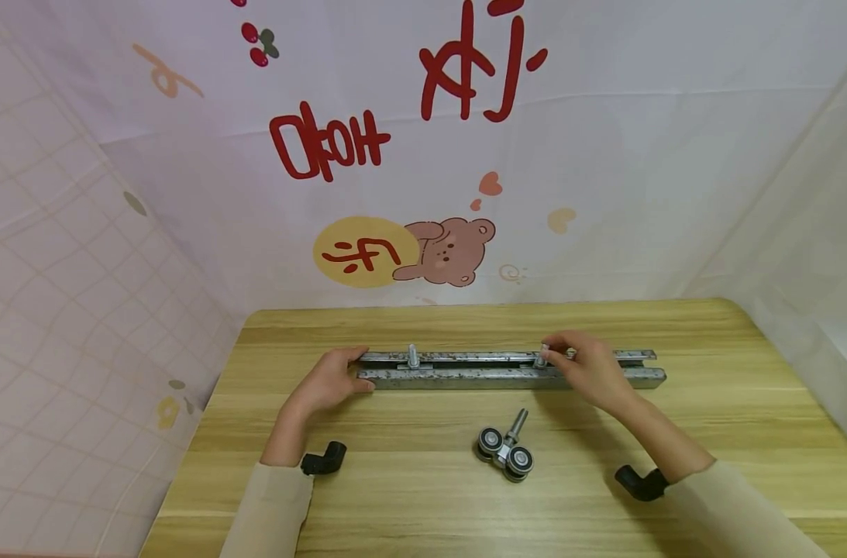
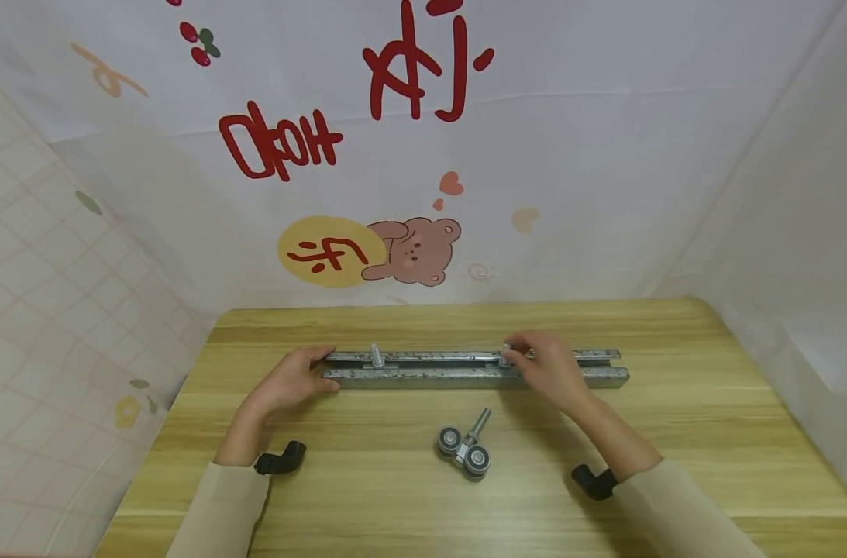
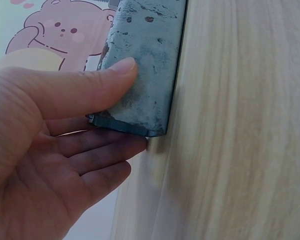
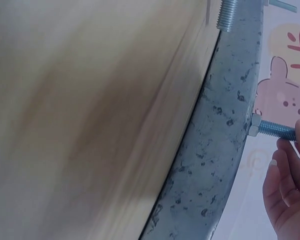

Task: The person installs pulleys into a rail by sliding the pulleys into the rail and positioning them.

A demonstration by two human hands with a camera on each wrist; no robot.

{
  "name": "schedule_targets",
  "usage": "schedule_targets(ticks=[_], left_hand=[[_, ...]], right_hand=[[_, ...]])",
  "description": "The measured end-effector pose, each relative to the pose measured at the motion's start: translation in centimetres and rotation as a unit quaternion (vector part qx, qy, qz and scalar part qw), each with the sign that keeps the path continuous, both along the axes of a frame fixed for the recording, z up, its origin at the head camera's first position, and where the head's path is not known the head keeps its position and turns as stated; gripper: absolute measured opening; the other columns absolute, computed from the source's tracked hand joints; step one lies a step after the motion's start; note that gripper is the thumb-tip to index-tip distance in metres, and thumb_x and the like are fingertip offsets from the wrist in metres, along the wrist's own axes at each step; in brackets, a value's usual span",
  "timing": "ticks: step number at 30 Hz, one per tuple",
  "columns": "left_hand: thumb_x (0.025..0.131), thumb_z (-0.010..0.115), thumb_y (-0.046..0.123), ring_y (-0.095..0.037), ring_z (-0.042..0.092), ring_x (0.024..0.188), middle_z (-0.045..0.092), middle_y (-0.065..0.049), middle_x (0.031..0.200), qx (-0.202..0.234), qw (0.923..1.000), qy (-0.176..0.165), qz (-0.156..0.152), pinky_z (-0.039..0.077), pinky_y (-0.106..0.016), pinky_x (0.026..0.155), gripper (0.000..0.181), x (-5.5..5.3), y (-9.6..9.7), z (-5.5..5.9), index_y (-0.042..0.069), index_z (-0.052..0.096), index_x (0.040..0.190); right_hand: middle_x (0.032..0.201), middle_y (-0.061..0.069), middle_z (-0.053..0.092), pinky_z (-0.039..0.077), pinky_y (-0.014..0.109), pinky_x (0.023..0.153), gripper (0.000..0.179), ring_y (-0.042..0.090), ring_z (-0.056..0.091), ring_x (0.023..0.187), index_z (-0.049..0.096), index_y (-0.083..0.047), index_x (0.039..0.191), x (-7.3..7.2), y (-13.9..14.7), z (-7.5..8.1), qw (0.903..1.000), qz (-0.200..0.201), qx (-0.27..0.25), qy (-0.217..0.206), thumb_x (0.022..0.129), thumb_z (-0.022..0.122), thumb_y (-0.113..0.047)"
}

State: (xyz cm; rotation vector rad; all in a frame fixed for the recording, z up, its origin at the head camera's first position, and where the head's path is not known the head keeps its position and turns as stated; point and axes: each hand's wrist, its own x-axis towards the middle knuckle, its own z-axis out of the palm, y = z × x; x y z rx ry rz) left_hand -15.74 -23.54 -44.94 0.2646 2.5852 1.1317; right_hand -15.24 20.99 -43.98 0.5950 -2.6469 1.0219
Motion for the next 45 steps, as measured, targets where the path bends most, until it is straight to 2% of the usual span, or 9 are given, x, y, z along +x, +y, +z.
schedule_targets(ticks=[6,17,37,45], left_hand=[[0.094,0.080,0.010,-0.040,0.045,0.145,0.045,-0.023,0.159,0.002,1.0000,-0.001,0.001,0.046,-0.053,0.109,0.076,0.1,0.1,0.1,-0.005,0.042,0.157],[0.094,0.080,0.010,-0.040,0.047,0.143,0.046,-0.023,0.158,-0.002,1.0000,-0.002,0.004,0.047,-0.052,0.107,0.075,0.1,0.1,0.0,-0.004,0.042,0.157],[0.094,0.080,0.011,-0.039,0.046,0.145,0.046,-0.022,0.158,-0.001,1.0000,-0.001,0.005,0.045,-0.052,0.109,0.076,0.0,0.1,0.0,-0.004,0.042,0.158],[0.093,0.081,0.012,-0.039,0.044,0.145,0.047,-0.022,0.158,-0.004,1.0000,0.005,0.002,0.044,-0.053,0.111,0.076,0.0,0.1,0.1,-0.005,0.043,0.157]], right_hand=[[0.095,0.005,0.076,0.052,0.030,0.063,0.015,0.018,0.066,0.078,0.077,-0.001,0.110,0.0,-0.5,0.0,0.9999,-0.002,0.000,-0.010,0.096,0.076,-0.004],[0.091,0.002,0.076,0.053,0.031,0.064,0.016,0.016,0.067,0.077,0.078,0.000,0.108,-0.3,-1.4,-0.1,1.0000,0.003,-0.003,0.008,0.093,0.079,-0.005],[0.093,0.001,0.075,0.055,0.032,0.067,0.015,0.014,0.066,0.080,0.078,-0.001,0.109,-0.4,-2.7,-0.1,0.9999,0.007,-0.010,-0.009,0.095,0.079,-0.007],[0.090,0.000,0.074,0.052,0.029,0.063,0.015,0.013,0.064,0.076,0.078,-0.001,0.107,-0.3,-3.2,0.0,0.9997,0.011,-0.021,-0.007,0.094,0.079,-0.006]])
